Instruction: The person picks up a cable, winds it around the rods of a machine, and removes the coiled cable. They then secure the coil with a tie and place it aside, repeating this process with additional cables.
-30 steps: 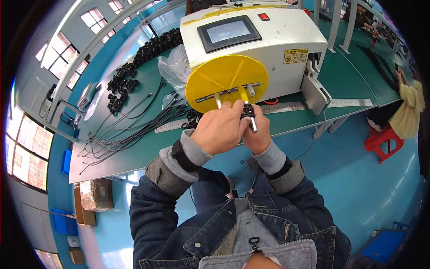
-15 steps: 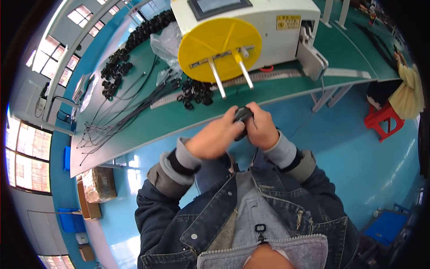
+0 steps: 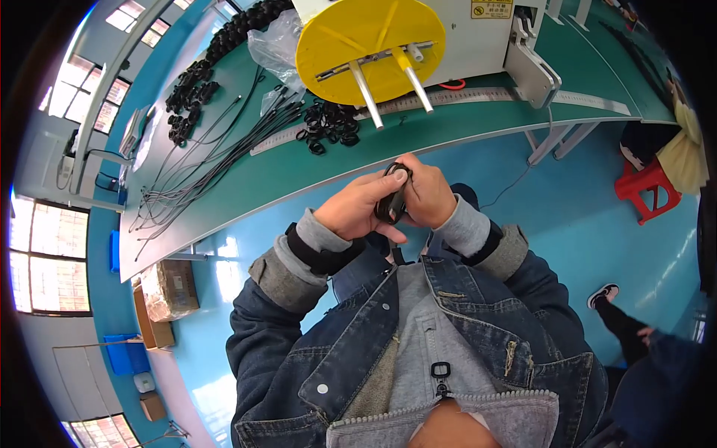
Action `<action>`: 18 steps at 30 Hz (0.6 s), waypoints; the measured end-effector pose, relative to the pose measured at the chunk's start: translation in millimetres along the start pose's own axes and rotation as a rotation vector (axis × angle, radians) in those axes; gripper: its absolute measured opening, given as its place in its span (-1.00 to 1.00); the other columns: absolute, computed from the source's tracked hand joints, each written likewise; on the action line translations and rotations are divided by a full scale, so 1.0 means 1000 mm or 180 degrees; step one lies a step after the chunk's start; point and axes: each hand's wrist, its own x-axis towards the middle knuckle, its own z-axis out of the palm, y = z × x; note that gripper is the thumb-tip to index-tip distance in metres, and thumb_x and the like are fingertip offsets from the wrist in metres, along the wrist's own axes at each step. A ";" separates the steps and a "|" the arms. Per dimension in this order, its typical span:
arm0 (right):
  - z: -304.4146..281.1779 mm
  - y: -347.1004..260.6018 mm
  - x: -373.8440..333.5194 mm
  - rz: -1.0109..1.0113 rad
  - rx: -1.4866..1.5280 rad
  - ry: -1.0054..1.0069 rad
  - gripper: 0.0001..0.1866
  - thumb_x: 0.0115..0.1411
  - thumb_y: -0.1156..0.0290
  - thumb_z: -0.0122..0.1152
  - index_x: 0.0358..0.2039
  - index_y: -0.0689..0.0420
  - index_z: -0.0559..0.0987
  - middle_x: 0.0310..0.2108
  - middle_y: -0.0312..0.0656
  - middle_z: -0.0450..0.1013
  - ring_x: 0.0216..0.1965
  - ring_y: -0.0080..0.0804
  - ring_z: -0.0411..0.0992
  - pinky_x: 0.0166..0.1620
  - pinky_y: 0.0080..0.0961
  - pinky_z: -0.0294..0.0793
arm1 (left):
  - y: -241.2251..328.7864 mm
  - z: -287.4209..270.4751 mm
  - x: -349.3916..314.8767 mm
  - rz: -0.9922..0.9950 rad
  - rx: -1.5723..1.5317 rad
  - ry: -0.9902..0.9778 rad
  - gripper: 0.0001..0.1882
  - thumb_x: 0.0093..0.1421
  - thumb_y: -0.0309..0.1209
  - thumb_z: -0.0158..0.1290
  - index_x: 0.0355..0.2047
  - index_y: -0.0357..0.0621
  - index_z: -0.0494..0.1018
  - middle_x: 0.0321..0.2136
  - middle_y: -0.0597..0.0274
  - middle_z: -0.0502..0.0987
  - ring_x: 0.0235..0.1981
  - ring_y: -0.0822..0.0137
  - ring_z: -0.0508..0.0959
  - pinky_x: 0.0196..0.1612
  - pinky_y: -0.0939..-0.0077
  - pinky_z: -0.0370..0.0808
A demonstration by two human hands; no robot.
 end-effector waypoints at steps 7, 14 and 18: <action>-0.001 0.008 -0.008 -0.0311 -0.1123 -0.0329 -0.79 0.02 0.38 0.09 -0.37 0.17 0.33 -0.70 -0.06 0.39 -0.61 0.00 0.40 -0.58 -0.19 0.34 | -0.014 -0.017 0.015 -0.0355 0.1852 0.0152 -0.60 0.15 -0.13 -0.07 -0.27 -0.28 0.33 -0.52 0.12 0.48 -0.47 0.29 0.52 -0.54 0.48 0.42; -0.008 0.020 -0.014 -0.0469 -0.0849 -0.0860 -0.77 -0.07 0.41 0.16 -0.36 0.17 0.40 -0.61 -0.05 0.44 -0.55 -0.05 0.44 -0.52 -0.30 0.41 | -0.038 -0.008 0.020 0.1298 0.3454 0.0407 -0.67 0.05 -0.23 0.01 -0.38 -0.32 0.34 -0.62 0.03 0.48 -0.58 0.13 0.50 -0.51 0.29 0.39; -0.016 0.024 -0.035 0.0054 0.0198 -0.0266 -0.72 -0.11 0.48 0.16 -0.30 0.09 0.49 -0.43 -0.06 0.48 -0.41 -0.10 0.48 -0.39 -0.41 0.46 | -0.040 -0.015 0.044 0.1104 0.4033 -0.0029 -0.74 0.04 -0.28 -0.01 -0.34 -0.22 0.39 -0.59 -0.04 0.48 -0.49 0.05 0.53 -0.44 0.22 0.42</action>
